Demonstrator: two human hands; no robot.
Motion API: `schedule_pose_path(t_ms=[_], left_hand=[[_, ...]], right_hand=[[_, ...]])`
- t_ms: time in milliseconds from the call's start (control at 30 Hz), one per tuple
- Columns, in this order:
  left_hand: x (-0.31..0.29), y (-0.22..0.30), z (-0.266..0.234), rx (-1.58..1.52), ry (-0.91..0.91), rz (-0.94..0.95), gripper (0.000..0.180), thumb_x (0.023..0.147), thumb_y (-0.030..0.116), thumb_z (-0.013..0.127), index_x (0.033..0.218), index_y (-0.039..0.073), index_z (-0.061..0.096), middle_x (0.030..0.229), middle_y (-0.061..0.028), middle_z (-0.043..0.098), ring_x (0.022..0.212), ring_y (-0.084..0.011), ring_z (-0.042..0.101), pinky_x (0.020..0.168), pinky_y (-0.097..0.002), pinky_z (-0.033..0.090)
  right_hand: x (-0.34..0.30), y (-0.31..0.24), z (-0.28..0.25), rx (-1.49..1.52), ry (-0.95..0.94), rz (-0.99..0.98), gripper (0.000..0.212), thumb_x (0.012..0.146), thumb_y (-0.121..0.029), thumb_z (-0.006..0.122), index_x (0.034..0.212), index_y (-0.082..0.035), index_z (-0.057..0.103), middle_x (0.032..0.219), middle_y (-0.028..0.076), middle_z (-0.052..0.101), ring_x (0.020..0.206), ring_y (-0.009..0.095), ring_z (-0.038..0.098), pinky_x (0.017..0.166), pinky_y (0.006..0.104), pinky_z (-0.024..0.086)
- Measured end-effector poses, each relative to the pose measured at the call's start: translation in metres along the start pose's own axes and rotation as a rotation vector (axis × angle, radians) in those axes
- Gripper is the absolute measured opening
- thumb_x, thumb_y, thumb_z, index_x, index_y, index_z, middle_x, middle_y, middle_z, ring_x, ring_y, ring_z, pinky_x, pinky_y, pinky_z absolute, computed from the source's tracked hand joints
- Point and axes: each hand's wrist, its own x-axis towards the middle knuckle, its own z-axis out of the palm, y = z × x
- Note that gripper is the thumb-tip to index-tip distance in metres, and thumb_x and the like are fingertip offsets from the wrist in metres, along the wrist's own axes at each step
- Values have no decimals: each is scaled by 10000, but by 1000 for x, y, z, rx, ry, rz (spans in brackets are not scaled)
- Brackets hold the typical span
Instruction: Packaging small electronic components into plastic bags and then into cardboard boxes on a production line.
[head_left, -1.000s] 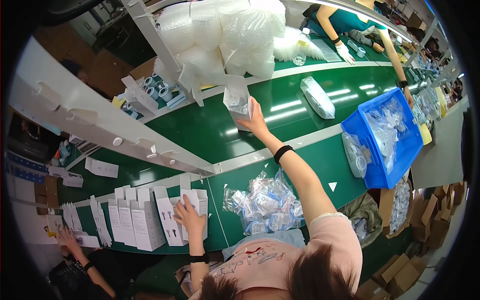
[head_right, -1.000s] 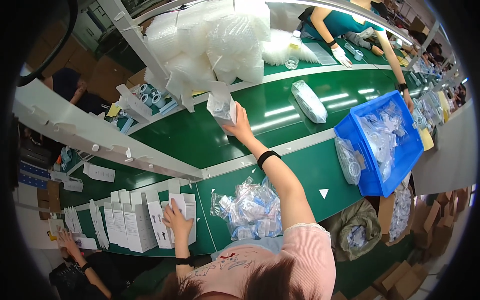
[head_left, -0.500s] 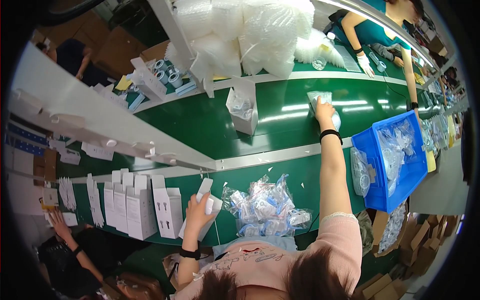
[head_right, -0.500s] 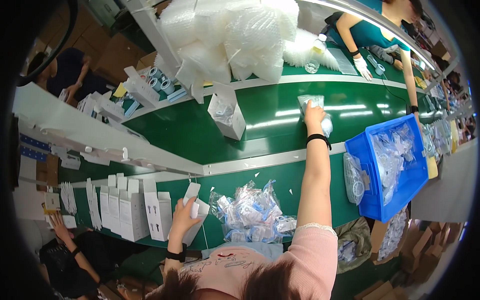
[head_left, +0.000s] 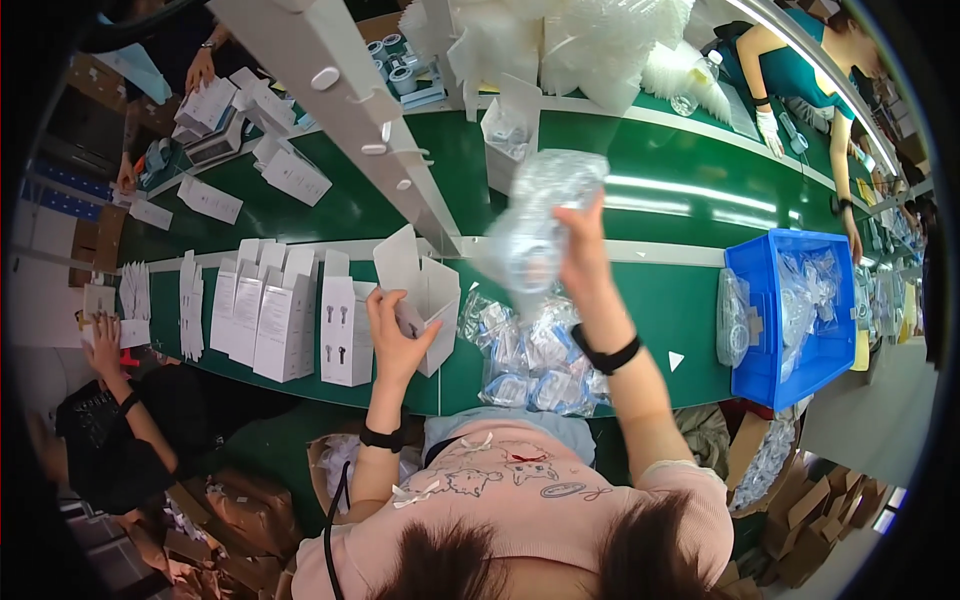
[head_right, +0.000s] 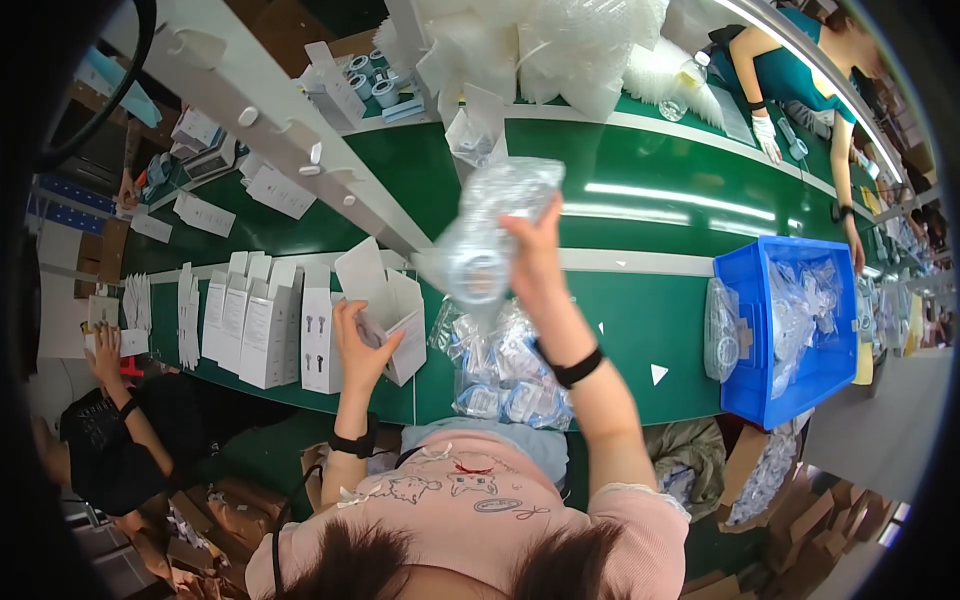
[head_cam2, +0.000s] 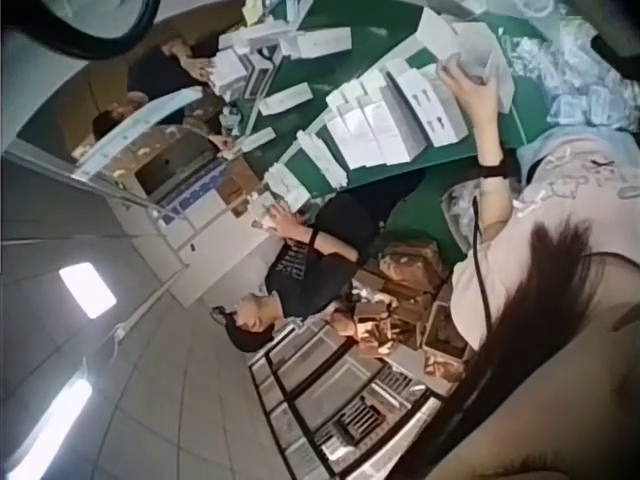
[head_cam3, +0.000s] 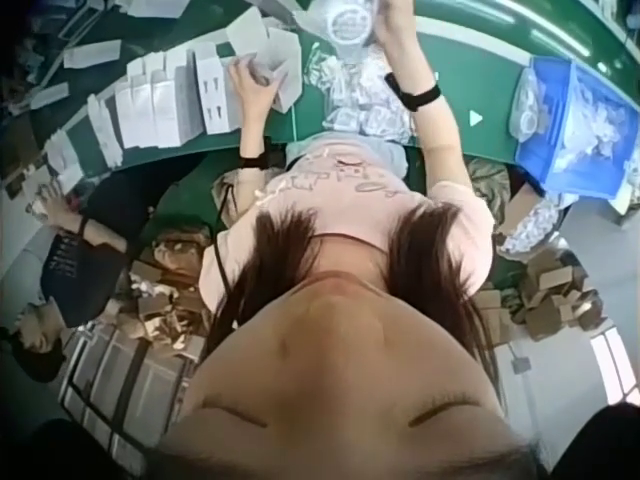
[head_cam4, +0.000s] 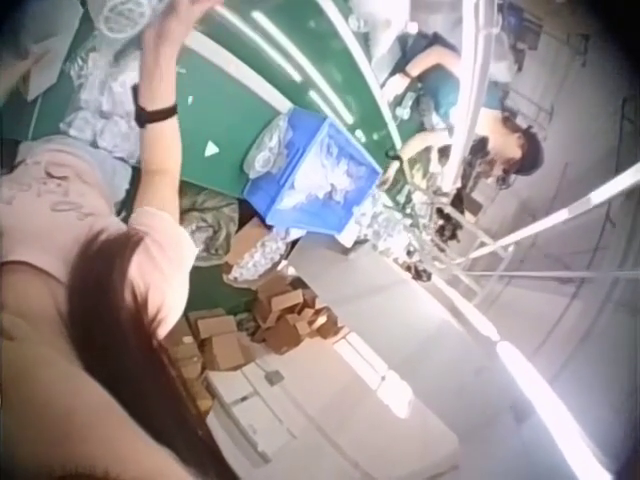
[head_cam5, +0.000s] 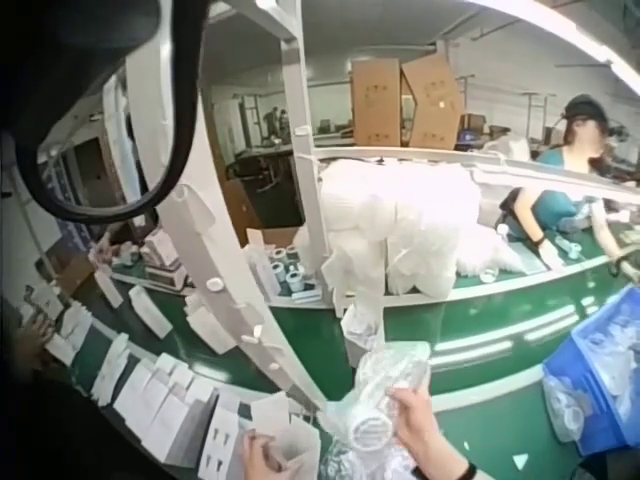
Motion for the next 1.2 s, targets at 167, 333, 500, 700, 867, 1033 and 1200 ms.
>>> schedule_pose_path(t_ms=[167, 333, 500, 700, 867, 1033, 1200], left_hand=[[-25, -21, 22, -86, 94, 131, 635, 544, 114, 767, 1019, 73, 347, 1151, -194, 335, 1019, -345, 418, 849, -377, 371], [-42, -26, 37, -226, 315, 80, 661, 549, 92, 778, 977, 84, 275, 1170, -233, 327, 1042, -357, 409, 866, -402, 354], [-39, -24, 33, -216, 298, 211, 656, 561, 74, 771, 970, 92, 258, 1181, -242, 312, 1057, -358, 399, 883, -422, 338], [-44, -41, 22, -288, 141, 261, 627, 577, 87, 762, 962, 95, 267, 1193, -238, 297, 1075, -355, 391, 895, -423, 330], [-39, -32, 8, -333, 47, 289, 705, 579, 105, 767, 1088, 84, 280, 1255, -194, 233, 1158, -293, 308, 952, -384, 273], [-30, -2, -9, -194, 73, 302, 623, 628, 60, 713, 1152, 90, 376, 1238, -163, 289, 1126, -278, 361, 931, -365, 314], [-22, 12, -17, -119, 90, 241, 418, 655, 6, 654, 1051, 82, 544, 1191, -158, 371, 1059, -318, 447, 896, -361, 367]], right_hand=[[-48, 81, 70, -16, 108, -132, 815, 676, 27, 610, 1281, -163, 98, 1157, 95, 372, 1045, 231, 414, 877, 372, 389], [-84, 96, 72, -1184, -256, -639, 585, 600, -85, 685, 1123, -122, 424, 1121, 135, 403, 1090, 288, 368, 900, 387, 328], [-93, 60, 26, -1333, -467, -721, 393, 614, -164, 669, 985, -85, 567, 1033, 149, 473, 1037, 321, 414, 859, 392, 358], [-106, 40, -101, -1992, -298, -78, 365, 630, -148, 702, 950, -38, 568, 973, 137, 514, 893, 317, 471, 794, 371, 402], [-115, 38, -128, -1754, -354, -108, 309, 622, -117, 696, 884, -12, 571, 921, 120, 531, 876, 297, 501, 759, 365, 430], [-110, 16, -84, -1361, -206, -99, 254, 668, -62, 674, 888, -1, 563, 911, 119, 563, 809, 233, 568, 680, 302, 465], [-116, 4, 6, -761, -49, -206, 237, 700, -3, 648, 919, -2, 556, 882, 126, 592, 743, 166, 599, 621, 259, 478]])
